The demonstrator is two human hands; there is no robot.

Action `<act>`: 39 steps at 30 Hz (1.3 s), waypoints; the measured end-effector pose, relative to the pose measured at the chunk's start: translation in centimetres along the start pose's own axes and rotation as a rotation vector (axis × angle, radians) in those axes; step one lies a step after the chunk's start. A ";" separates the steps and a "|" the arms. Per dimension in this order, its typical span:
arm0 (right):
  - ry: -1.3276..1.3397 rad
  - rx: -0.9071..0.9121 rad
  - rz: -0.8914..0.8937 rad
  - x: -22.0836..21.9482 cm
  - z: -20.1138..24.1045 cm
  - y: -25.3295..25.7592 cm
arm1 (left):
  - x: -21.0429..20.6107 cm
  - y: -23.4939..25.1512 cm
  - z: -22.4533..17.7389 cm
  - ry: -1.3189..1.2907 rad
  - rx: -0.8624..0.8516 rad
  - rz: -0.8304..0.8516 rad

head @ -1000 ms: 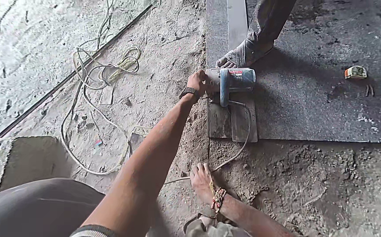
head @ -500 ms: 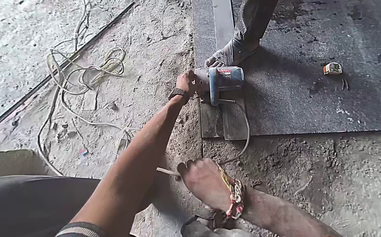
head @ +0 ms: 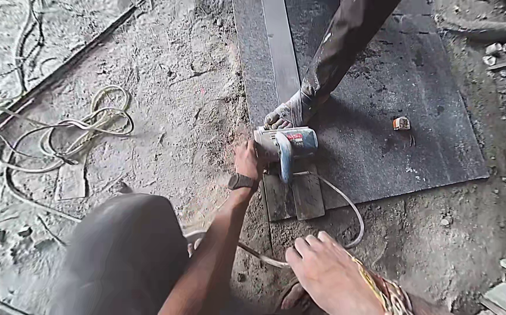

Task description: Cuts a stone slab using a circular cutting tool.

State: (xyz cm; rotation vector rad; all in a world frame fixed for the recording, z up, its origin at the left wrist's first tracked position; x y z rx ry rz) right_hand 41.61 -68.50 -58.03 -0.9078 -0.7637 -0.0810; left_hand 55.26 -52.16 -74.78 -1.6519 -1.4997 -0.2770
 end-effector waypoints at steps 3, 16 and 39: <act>0.085 -0.139 0.196 3.6 2.3 -0.2 | 0.8 0.2 -0.3 -0.030 0.056 0.098; -0.096 -0.361 0.302 11.9 7.0 -2.5 | 2.5 0.7 -0.5 -0.009 -0.005 0.255; 0.076 -0.225 0.387 14.1 -5.4 5.0 | 1.5 0.9 0.4 -0.097 -0.026 0.199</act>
Point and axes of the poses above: each hand's wrist, its own y-axis towards the middle knuckle, its own x-axis out of the back of the hand, z = x × y, the point moved 3 cm from there along y, towards the middle knuckle, and after that the axes turned 3 degrees about z, right-handed, at the moved point
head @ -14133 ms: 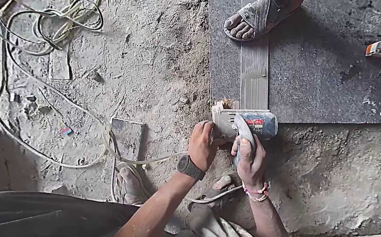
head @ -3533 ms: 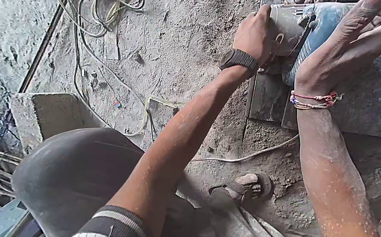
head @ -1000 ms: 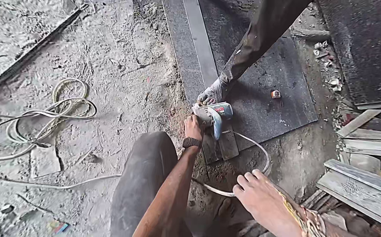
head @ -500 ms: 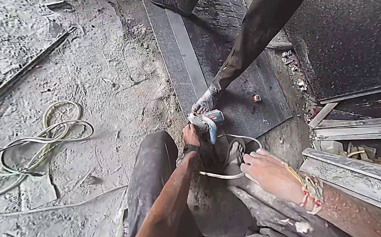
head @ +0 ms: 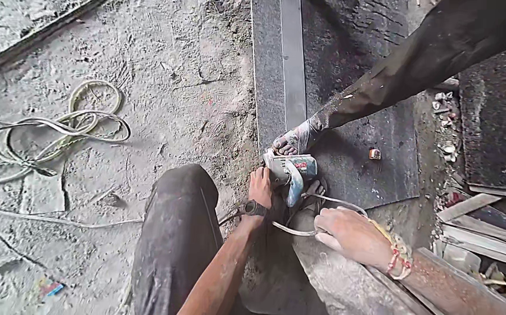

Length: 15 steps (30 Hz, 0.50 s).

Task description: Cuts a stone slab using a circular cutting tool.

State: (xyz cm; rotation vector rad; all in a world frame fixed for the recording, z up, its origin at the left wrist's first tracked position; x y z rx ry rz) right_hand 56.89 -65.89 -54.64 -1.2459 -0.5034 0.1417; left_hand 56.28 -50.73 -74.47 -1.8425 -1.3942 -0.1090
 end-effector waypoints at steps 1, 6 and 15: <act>0.058 0.027 0.015 -0.4 -1.0 1.0 | -0.2 0.0 0.0 -0.017 -0.005 -0.026; 0.469 0.108 -0.247 -4.1 -6.8 7.8 | -0.5 0.2 0.1 -0.042 -0.018 -0.114; 0.249 0.051 -0.716 -5.6 -8.4 11.9 | -0.7 0.3 -0.6 -0.009 -0.054 -0.218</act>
Point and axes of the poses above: each hand's wrist, its own y-axis towards the middle knuckle, its own x-axis out of the back of the hand, z = x × y, the point moved 3 cm from there along y, towards the middle knuckle, and after that the axes turned 3 degrees about z, right-handed, at the moved point
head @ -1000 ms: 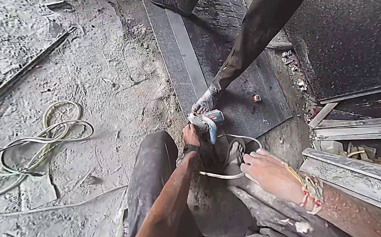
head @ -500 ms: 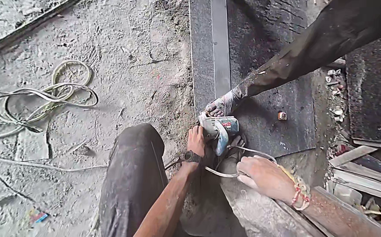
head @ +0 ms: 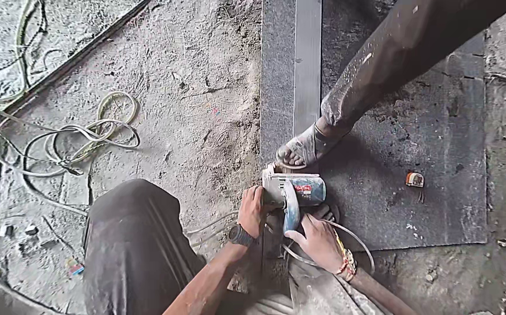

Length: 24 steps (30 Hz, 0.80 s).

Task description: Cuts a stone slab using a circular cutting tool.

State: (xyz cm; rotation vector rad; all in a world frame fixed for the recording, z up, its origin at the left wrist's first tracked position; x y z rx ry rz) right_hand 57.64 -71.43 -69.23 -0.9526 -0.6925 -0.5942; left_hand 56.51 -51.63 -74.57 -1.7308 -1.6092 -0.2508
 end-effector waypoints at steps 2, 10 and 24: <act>-0.020 0.081 -0.115 -0.3 -0.3 0.1 | 0.0 0.1 0.2 0.004 -0.012 -0.026; 0.080 0.063 -0.247 -0.8 -1.1 0.3 | -0.1 0.4 0.1 0.020 -0.018 -0.046; 0.189 -0.032 -0.347 -1.0 -0.6 0.5 | 0.4 1.3 0.2 -0.014 0.008 0.014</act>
Point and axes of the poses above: each hand's wrist, its own y-axis towards the middle knuckle, its own x-axis out of the back of the hand, z = x × y, the point moved 3 cm from there along y, towards the middle knuckle, and after that the axes turned 3 degrees about z, right-handed, at the moved point
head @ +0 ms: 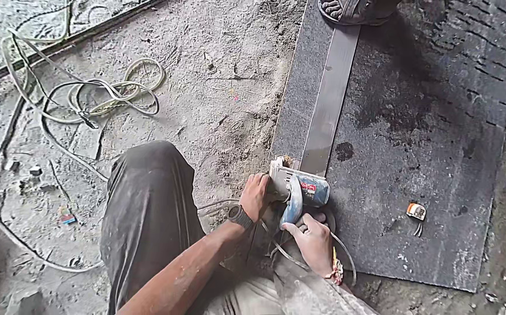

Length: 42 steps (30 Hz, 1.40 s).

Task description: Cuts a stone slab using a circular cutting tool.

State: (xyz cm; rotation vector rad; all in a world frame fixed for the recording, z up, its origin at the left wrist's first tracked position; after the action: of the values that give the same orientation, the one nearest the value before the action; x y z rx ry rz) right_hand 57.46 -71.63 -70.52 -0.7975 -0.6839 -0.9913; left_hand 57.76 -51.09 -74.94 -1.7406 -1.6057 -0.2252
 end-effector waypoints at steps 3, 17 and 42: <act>0.026 -0.031 -0.007 0.0 0.0 0.1 | 0.1 0.2 0.0 0.002 0.008 0.002; 0.089 -0.016 -0.122 -0.3 -0.2 0.5 | 0.8 1.2 -0.4 -0.005 0.085 0.106; 0.139 -0.062 -0.221 -0.2 0.3 1.5 | 1.3 2.8 -0.4 -0.031 0.063 0.083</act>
State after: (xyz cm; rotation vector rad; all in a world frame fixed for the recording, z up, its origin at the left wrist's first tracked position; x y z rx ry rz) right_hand 58.70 -70.80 -70.90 -0.7098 -0.6323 -1.2613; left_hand 60.73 -50.15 -74.98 -1.7652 -1.5427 -0.1066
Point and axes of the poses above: each hand's wrist, its own y-axis towards the middle knuckle, its own x-axis out of the back of the hand, z = x × y, the point moved 3 cm from there along y, towards the middle knuckle, and after that the axes turned 3 degrees about z, right-handed, at the moved point
